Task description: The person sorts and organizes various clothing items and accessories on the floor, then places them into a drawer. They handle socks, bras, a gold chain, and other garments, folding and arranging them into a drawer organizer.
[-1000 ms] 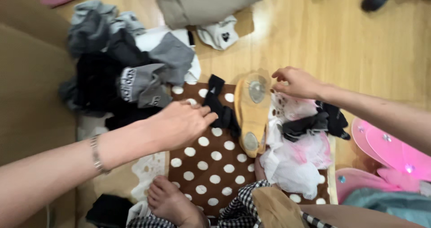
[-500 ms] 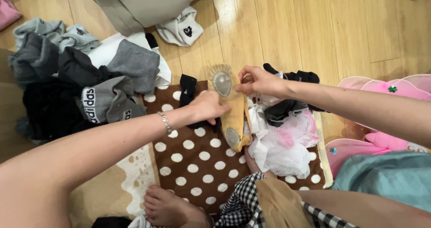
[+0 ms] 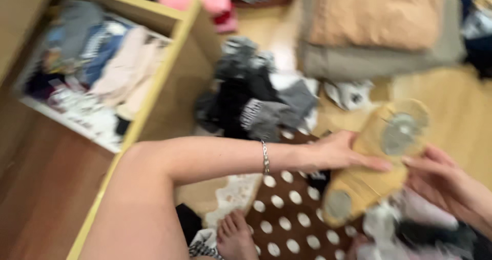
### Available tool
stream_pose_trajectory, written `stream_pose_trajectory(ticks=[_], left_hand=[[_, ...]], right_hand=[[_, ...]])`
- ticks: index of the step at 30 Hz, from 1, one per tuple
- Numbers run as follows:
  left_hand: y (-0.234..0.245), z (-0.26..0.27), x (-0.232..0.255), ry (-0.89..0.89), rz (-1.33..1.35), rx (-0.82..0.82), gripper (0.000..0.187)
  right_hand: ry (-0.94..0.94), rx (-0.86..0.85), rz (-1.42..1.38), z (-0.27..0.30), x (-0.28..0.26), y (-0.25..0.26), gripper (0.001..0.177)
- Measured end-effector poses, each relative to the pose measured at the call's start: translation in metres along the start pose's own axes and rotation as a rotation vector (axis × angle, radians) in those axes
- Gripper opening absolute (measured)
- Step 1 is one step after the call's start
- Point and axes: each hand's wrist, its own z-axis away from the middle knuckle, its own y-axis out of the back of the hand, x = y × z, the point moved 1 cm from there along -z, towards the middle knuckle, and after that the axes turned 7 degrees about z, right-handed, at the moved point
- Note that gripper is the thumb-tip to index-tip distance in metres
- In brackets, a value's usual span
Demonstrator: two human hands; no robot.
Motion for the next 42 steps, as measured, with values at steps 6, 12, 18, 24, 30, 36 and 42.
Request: stream_pose_trajectory(ticks=[6, 12, 18, 24, 30, 36, 42], left_hand=[[0.061, 0.139, 0.142, -0.542, -0.533, 0.155, 0.073], [0.133, 0.348, 0.24, -0.135, -1.03, 1.028, 0.042], [0.165, 0.413, 0.194, 0.51, -0.905, 1.123, 0.014], [0.181, 0.449, 0.159, 0.542, -0.992, 0.992, 0.019], [0.193, 0.462, 0.15, 0.625, -0.921, 0.9, 0.024], [0.202, 0.472, 0.133, 0.462, -0.992, 0.884, 0.021], [0.206, 0.462, 0.108, 0.345, -0.934, 0.844, 0.024]], right_hand=[[0.159, -0.927, -0.211, 0.002, -0.057, -0.106, 0.053], [0.5, -0.724, 0.873, -0.012, -0.095, -0.233, 0.043], [1.542, -0.505, 1.255, -0.042, -0.174, -0.466, 0.016], [0.98, -0.63, 2.171, -0.093, -0.171, -0.604, 0.039], [0.78, -0.719, 2.379, -0.122, -0.165, -0.636, 0.05], [0.935, -0.915, 2.022, -0.149, -0.172, -0.621, 0.036], [1.046, -0.784, 2.212, -0.141, -0.166, -0.629, 0.038]])
